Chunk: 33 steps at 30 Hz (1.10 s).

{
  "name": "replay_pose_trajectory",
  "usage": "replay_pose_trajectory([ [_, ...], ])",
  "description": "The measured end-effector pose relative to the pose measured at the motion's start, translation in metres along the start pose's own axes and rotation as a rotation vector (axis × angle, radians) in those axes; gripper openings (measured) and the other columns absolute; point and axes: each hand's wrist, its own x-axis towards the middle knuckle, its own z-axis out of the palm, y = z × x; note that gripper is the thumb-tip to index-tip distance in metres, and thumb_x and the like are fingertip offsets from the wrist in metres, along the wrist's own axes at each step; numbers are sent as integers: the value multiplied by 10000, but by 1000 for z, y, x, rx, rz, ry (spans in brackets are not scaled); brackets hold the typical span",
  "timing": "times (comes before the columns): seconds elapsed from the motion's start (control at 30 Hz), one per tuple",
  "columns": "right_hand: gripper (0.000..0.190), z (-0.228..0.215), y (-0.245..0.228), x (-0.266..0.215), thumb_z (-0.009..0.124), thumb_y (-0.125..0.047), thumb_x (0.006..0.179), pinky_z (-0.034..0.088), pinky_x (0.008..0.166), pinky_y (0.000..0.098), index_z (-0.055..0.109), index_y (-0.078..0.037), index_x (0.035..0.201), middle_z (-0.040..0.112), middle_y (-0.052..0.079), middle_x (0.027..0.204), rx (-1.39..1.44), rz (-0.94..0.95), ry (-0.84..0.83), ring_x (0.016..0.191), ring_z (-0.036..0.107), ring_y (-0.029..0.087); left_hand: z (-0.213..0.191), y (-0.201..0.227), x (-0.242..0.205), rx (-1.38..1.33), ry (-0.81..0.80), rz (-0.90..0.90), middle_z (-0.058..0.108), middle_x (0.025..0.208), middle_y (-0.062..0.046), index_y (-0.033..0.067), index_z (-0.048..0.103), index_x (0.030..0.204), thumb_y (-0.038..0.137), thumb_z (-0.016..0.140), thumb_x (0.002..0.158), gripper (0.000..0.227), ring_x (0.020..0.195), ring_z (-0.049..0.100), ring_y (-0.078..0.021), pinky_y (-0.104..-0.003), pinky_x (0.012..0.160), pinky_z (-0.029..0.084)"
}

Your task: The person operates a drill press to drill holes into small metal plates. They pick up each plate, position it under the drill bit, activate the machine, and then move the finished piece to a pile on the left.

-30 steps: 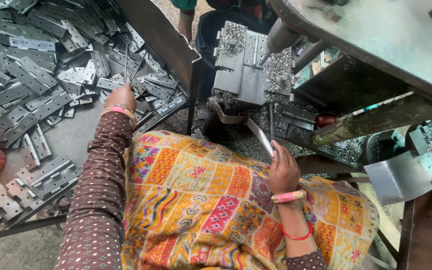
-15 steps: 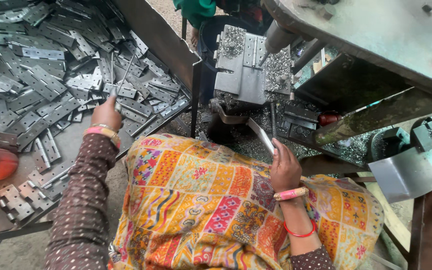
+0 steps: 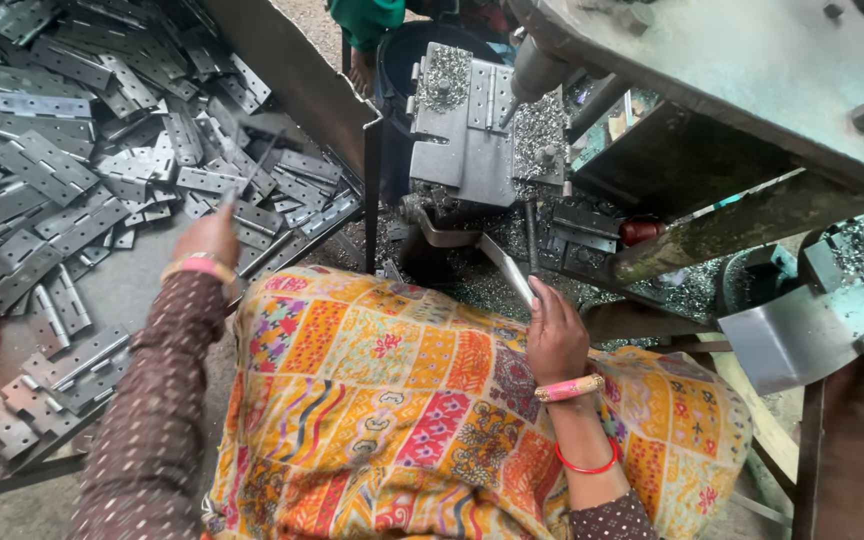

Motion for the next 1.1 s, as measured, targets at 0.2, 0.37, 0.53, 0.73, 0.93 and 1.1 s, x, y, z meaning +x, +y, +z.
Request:
replay_pose_trajectory([
  [0.2, 263, -1, -2, 0, 529, -134, 1038, 565, 851, 422, 638, -89, 1274, 702, 132, 1169, 29, 2, -3, 1027, 690, 328, -26, -59, -92, 167, -60, -150, 697, 1116, -221, 357, 489, 1482, 111, 510, 929, 606, 1036, 669, -422, -544, 854, 542],
  [0.37, 260, 1, 0, 1, 530, -126, 1040, 559, 865, 425, 643, -94, 1271, 698, 137, 1168, 25, -6, 9, 1032, 686, 335, -41, -79, -163, 223, -34, -209, 706, 1090, -185, 340, 524, 1445, 124, 534, 924, 565, 1011, 687, -377, -522, 846, 551],
  [0.53, 259, 1, 0, 2, 515, -111, 1044, 560, 849, 428, 641, -90, 1269, 698, 140, 1170, 36, 0, 4, 1027, 686, 340, -37, -46, -160, 13, 98, -59, 699, 1063, -198, 262, 552, 1446, 108, 496, 941, 532, 924, 682, -394, -509, 830, 537],
  [0.73, 259, -2, -4, 1, 514, -128, 1045, 566, 845, 424, 641, -90, 1267, 700, 139, 1165, 27, 5, 3, 1023, 692, 334, -21, 22, -72, -10, -47, 184, 695, 1049, -225, 296, 541, 1463, 43, 480, 922, 601, 956, 672, -391, -494, 837, 535],
  [0.93, 271, -3, -3, 0, 509, -133, 1049, 565, 860, 426, 635, -76, 1282, 691, 153, 1174, -20, -10, -12, 1034, 688, 341, -12, -2, -76, 60, -132, 120, 703, 1109, -169, 331, 542, 1425, 154, 515, 943, 514, 1015, 676, -354, -493, 849, 539],
  [1.1, 268, -6, -4, 1, 505, -132, 1051, 562, 876, 425, 633, -80, 1281, 693, 148, 1191, 16, -8, -20, 1055, 686, 341, -15, -63, -131, 166, -116, 9, 704, 1174, -134, 334, 578, 1387, 156, 533, 931, 491, 1054, 672, -362, -501, 876, 541],
])
